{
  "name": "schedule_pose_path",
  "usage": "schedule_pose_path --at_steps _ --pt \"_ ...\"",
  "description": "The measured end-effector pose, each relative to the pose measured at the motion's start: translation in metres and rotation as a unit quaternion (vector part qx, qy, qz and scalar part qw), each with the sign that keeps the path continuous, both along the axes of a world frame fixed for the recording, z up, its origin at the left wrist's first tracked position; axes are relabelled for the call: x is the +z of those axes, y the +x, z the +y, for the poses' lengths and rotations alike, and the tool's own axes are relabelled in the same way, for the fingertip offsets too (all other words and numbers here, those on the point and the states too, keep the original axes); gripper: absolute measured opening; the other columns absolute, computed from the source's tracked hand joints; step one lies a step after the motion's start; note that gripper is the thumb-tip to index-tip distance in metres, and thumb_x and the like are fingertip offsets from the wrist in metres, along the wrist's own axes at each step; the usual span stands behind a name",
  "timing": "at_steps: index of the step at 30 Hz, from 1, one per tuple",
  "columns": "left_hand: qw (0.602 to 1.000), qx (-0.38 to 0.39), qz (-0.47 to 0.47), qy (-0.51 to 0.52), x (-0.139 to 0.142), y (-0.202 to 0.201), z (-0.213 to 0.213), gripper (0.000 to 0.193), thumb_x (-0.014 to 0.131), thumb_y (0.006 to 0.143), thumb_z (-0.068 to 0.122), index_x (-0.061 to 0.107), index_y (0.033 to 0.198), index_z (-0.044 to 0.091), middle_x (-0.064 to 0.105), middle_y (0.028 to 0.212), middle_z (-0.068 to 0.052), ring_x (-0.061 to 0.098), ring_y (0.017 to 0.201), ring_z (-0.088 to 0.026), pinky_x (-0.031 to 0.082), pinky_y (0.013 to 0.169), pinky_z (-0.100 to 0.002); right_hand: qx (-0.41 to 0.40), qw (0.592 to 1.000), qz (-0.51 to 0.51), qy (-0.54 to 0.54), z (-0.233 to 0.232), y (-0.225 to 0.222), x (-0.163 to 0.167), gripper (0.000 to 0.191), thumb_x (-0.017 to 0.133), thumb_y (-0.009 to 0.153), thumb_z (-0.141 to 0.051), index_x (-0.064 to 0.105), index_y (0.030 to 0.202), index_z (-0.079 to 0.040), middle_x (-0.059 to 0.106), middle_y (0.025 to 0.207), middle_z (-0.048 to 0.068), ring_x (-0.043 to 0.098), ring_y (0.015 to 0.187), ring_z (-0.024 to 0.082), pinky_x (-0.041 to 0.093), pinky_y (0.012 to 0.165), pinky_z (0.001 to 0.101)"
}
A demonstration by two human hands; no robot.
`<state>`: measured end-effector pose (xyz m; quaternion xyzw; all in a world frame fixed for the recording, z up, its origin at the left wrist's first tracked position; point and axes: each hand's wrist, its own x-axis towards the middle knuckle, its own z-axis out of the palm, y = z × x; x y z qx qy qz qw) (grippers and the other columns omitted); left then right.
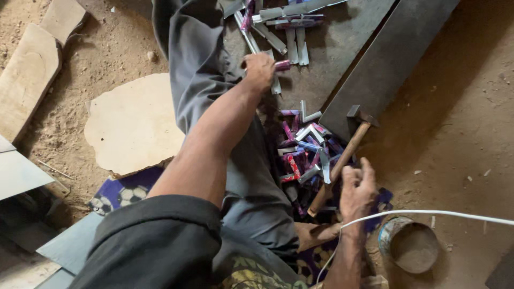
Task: The person sits on the ground and hammers small metal strips onto colorful wrapped firecracker tubes one at a time, using a steel bar as an anvil. They pick each tube, position a metal piece on it, strike it with a hammer, and set the finished piece aside with the growing pile.
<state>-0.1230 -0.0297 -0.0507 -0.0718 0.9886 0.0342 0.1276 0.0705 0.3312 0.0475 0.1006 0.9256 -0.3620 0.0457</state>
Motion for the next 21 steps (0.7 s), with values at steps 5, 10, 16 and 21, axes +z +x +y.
schedule_pose_path --at_steps 5,10,16,21 --pt "0.999 -0.008 0.029 -0.036 -0.006 0.001 -0.003 0.016 0.068 0.086 0.018 0.081 0.094 0.017 0.076 0.090 -0.006 0.075 0.085 -0.027 0.057 0.062 -0.050 0.047 0.997 -0.004 -0.062 0.006 0.007 -0.042 0.065 0.074 0.092 -0.037 0.056 0.141 0.002 0.071 0.111 0.018 0.069 0.098 0.025 0.053 0.086 0.0376" --pt "0.988 -0.073 0.120 0.065 0.006 -0.006 0.012 0.018 0.063 0.087 0.026 0.075 0.090 0.012 0.075 0.085 -0.010 0.073 0.076 -0.028 0.053 0.058 -0.046 0.048 0.992 -0.057 -0.104 0.015 0.017 -0.057 0.048 0.072 0.095 -0.040 0.066 0.116 0.003 0.069 0.094 0.014 0.063 0.088 0.019 0.052 0.080 0.0355" --pt "0.901 0.008 0.011 0.434 0.027 -0.007 0.054 0.038 0.040 0.105 0.034 0.065 0.093 0.008 0.066 0.079 -0.012 0.064 0.062 -0.028 0.053 0.053 -0.047 -0.031 0.970 -0.080 -0.228 0.001 0.030 -0.040 0.032 0.068 0.101 -0.031 0.062 0.102 0.000 0.054 0.081 0.003 0.052 0.072 0.012 0.045 0.061 0.0302" --pt "0.855 -0.045 0.053 0.514 0.026 0.040 0.092 0.037 0.053 0.097 0.037 0.070 0.105 0.006 0.073 0.088 -0.018 0.070 0.080 -0.034 0.054 0.074 -0.049 -0.110 0.880 -0.198 -0.417 -0.004 0.045 -0.010 0.029 0.063 0.092 -0.025 0.060 0.118 -0.013 0.055 0.072 0.001 0.051 0.049 0.011 0.043 0.041 0.0281"
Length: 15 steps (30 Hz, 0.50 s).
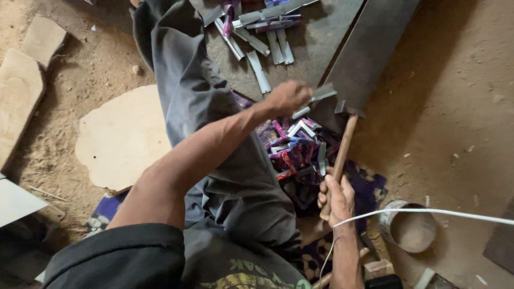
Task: The person sits on the ground and hammers small metal strips onto colorful wrapped firecracker tubes one at a time, using a steel bar as an anvil. They pick each tube, position a metal piece on it, strike it with a hammer, and set the finished piece aside with the growing pile.
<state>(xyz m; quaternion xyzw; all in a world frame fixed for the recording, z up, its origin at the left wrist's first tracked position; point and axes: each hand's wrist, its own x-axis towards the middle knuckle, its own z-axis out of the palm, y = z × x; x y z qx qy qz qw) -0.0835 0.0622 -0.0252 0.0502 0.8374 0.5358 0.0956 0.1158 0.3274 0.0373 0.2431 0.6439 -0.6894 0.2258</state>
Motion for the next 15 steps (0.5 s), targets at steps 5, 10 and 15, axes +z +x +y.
schedule_pose_path --at_steps 5,10,15 --pt "0.994 -0.081 0.041 -0.067 0.001 0.024 0.003 0.032 0.053 0.096 0.034 0.068 0.104 0.006 0.073 0.088 -0.020 0.070 0.084 -0.041 0.052 0.076 -0.054 0.028 0.962 0.129 0.241 0.012 0.021 0.021 0.031 0.066 0.103 -0.023 0.055 0.119 0.001 0.051 0.076 0.006 0.048 0.055 0.012 0.039 0.045 0.0298" --pt "0.985 -0.073 -0.002 -0.155 0.005 0.032 0.014 0.034 0.048 0.104 0.040 0.061 0.103 0.008 0.069 0.078 -0.018 0.069 0.070 -0.039 0.051 0.062 -0.054 0.071 0.897 0.312 0.304 0.016 0.028 0.026 0.061 0.060 0.103 -0.021 0.037 0.155 -0.002 0.056 0.095 0.001 0.053 0.065 0.007 0.047 0.054 0.0232" --pt "0.980 -0.025 0.135 -0.144 -0.010 0.040 0.017 0.025 0.054 0.099 0.033 0.060 0.101 0.008 0.067 0.071 -0.021 0.065 0.067 -0.046 0.048 0.057 -0.057 0.100 0.912 0.265 0.298 0.000 0.033 0.016 0.062 0.056 0.103 -0.015 0.036 0.161 -0.008 0.054 0.079 0.001 0.044 0.057 0.010 0.041 0.051 0.0258"
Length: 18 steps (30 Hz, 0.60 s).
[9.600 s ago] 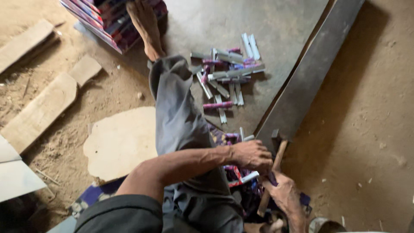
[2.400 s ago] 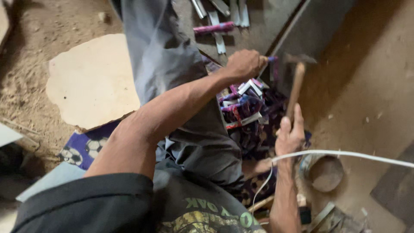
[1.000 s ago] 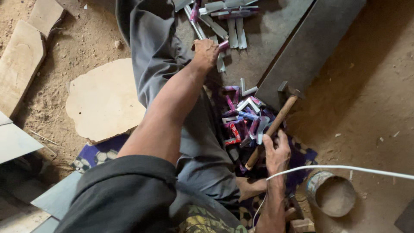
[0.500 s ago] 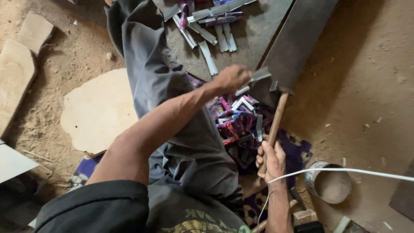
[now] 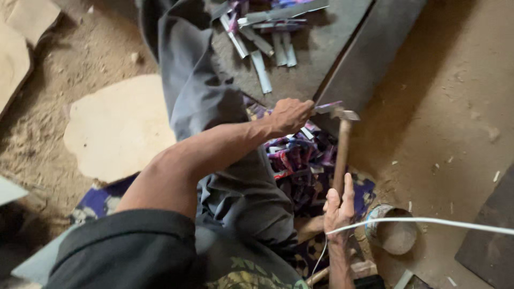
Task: The person sits on the ground and hammers small metal strips onto colorful wrapped firecracker tubes one at a time, using a steel bar as an anvil. They pick each tube, position a metal piece on it, strike it with a hammer, and set the finished piece aside with the growing pile.
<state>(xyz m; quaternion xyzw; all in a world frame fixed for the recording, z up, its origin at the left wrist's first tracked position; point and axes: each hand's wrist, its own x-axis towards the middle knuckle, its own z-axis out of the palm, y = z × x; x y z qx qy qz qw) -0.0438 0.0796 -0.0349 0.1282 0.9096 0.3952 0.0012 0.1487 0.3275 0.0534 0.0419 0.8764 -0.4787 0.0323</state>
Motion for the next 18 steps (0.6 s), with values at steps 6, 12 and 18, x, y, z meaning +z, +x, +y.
schedule_pose_path --at_steps 6,12,18 --pt "1.000 0.002 0.013 -0.012 -0.015 -0.001 0.004 0.019 0.057 0.095 0.026 0.060 0.100 0.007 0.068 0.073 -0.022 0.066 0.067 -0.046 0.048 0.056 -0.058 0.044 0.980 0.140 0.132 -0.011 -0.009 0.012 0.056 0.055 0.107 -0.009 0.040 0.160 -0.008 0.055 0.080 0.004 0.047 0.062 0.013 0.045 0.056 0.0279" --pt "1.000 0.004 0.000 0.012 -0.011 -0.002 0.003 0.017 0.060 0.090 0.026 0.066 0.096 0.011 0.070 0.074 -0.020 0.068 0.068 -0.044 0.050 0.056 -0.056 0.033 0.989 0.029 0.140 -0.025 -0.017 0.026 0.055 0.054 0.104 -0.012 0.045 0.158 -0.008 0.057 0.075 0.008 0.050 0.060 0.016 0.046 0.055 0.0319" --pt "0.999 0.005 -0.035 -0.010 -0.006 -0.001 0.004 0.024 0.058 0.099 0.031 0.064 0.097 0.007 0.069 0.076 -0.022 0.068 0.071 -0.045 0.051 0.059 -0.056 0.017 0.994 -0.004 0.112 -0.022 -0.024 0.023 0.056 0.052 0.103 -0.015 0.044 0.158 -0.011 0.060 0.083 0.004 0.052 0.059 0.013 0.048 0.055 0.0296"
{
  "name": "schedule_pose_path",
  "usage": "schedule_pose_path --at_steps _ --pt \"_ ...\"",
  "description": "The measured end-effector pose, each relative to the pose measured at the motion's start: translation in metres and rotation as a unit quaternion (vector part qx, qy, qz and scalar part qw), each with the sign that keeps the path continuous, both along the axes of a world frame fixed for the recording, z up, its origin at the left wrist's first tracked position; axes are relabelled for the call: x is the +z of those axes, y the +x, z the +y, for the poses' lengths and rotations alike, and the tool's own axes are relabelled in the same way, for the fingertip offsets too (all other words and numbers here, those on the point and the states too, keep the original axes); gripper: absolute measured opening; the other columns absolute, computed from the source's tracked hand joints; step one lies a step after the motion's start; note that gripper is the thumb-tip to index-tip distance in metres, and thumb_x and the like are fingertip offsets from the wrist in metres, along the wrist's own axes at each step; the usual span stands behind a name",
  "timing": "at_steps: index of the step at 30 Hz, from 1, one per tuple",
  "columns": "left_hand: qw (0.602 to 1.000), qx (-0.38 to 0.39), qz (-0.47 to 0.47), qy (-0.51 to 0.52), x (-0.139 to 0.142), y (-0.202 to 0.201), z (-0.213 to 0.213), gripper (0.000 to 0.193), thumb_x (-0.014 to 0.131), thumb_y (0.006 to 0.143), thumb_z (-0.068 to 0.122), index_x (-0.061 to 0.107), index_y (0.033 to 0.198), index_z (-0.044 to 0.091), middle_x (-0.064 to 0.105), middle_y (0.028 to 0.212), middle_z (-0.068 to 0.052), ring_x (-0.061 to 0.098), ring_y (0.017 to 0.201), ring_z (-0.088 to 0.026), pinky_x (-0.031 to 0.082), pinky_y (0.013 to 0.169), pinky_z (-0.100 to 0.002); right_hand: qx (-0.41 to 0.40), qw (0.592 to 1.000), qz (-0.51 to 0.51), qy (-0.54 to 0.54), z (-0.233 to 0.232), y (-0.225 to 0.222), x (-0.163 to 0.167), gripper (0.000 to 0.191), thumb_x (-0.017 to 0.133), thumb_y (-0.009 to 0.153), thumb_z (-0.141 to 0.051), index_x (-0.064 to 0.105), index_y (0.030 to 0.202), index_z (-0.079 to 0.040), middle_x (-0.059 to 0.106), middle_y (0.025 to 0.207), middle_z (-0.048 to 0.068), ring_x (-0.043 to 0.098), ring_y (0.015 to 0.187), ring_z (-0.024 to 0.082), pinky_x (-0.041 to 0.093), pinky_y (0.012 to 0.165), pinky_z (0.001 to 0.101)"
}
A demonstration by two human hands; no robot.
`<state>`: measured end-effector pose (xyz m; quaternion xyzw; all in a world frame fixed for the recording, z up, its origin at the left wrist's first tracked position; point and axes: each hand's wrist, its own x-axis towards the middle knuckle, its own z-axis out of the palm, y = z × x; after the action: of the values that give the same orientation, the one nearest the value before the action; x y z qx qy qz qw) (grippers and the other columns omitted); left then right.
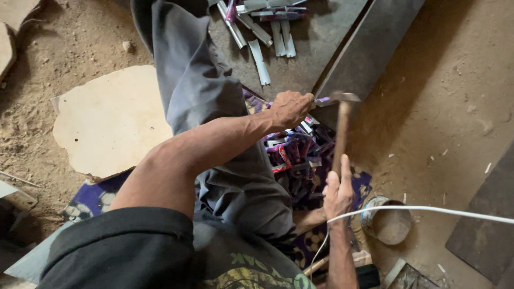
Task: The person sits on the ground and hammers small metal strips onto colorful wrapped firecracker tubes one at a time, using a steel bar as an anvil. They pick each tube, position a metal piece on it, strike it with a hammer, and set the finished piece aside with the growing pile.
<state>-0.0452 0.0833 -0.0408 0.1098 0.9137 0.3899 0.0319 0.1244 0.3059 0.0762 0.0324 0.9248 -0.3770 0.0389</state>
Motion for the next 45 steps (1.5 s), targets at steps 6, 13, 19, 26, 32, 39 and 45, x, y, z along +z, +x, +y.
schedule_pose_path --at_steps 6,13,19,26,32,39,45 --pt "0.999 0.003 0.028 0.021 0.004 0.002 -0.002 0.023 0.058 0.096 0.029 0.063 0.095 0.007 0.068 0.074 -0.022 0.067 0.069 -0.046 0.051 0.059 -0.056 -0.006 0.996 0.047 -0.082 0.007 -0.002 -0.005 0.057 0.048 0.108 -0.012 0.036 0.164 -0.011 0.058 0.092 0.002 0.049 0.065 0.009 0.045 0.057 0.0241" --pt "1.000 0.011 0.023 0.017 -0.009 0.000 0.001 0.021 0.056 0.094 0.026 0.065 0.094 0.007 0.069 0.075 -0.022 0.068 0.071 -0.045 0.052 0.062 -0.056 -0.039 0.995 0.009 -0.089 0.012 -0.006 -0.014 0.057 0.049 0.105 -0.013 0.039 0.161 -0.013 0.059 0.084 0.001 0.047 0.058 0.008 0.043 0.051 0.0229" --pt "0.974 -0.003 -0.144 0.178 -0.031 -0.019 0.008 0.035 0.058 0.094 0.037 0.071 0.076 0.010 0.066 0.068 -0.014 0.061 0.060 -0.032 0.045 0.052 -0.047 -0.043 0.989 0.016 -0.140 0.006 0.001 -0.022 0.055 0.050 0.107 -0.014 0.039 0.161 -0.009 0.058 0.086 0.001 0.048 0.061 0.007 0.044 0.052 0.0219" --pt "0.770 -0.028 -0.493 0.405 -0.023 -0.023 -0.004 0.040 0.055 0.095 0.048 0.060 0.074 0.014 0.048 0.054 0.001 0.033 0.037 -0.010 0.023 0.035 -0.030 -0.046 0.982 0.089 -0.159 -0.003 0.009 -0.030 0.056 0.046 0.108 -0.013 0.032 0.162 -0.005 0.058 0.089 0.002 0.050 0.062 0.007 0.045 0.054 0.0218" --pt "0.749 -0.079 -0.524 0.398 -0.021 -0.030 -0.006 0.039 0.054 0.100 0.045 0.060 0.079 0.014 0.049 0.056 0.002 0.033 0.041 -0.009 0.024 0.038 -0.028 -0.035 0.989 0.062 -0.126 0.000 0.011 -0.043 0.055 0.046 0.109 -0.017 0.036 0.163 -0.007 0.059 0.088 0.004 0.051 0.063 0.010 0.046 0.056 0.0250" --pt "0.786 -0.067 -0.488 0.375 -0.025 -0.031 -0.006 0.040 0.053 0.099 0.047 0.061 0.079 0.014 0.052 0.055 -0.002 0.034 0.040 -0.011 0.027 0.038 -0.032 -0.026 0.999 0.017 -0.004 -0.003 0.019 -0.045 0.055 0.050 0.106 -0.019 0.041 0.160 -0.008 0.064 0.084 0.003 0.056 0.064 0.011 0.050 0.060 0.0268" --pt "0.768 -0.034 -0.536 0.350 -0.020 -0.031 -0.004 0.039 0.056 0.096 0.048 0.061 0.079 0.014 0.051 0.055 -0.003 0.036 0.040 -0.014 0.028 0.038 -0.034 -0.020 0.999 0.032 0.009 -0.010 0.022 -0.037 0.053 0.051 0.107 -0.019 0.043 0.158 -0.010 0.065 0.084 0.003 0.056 0.062 0.010 0.050 0.059 0.0261"
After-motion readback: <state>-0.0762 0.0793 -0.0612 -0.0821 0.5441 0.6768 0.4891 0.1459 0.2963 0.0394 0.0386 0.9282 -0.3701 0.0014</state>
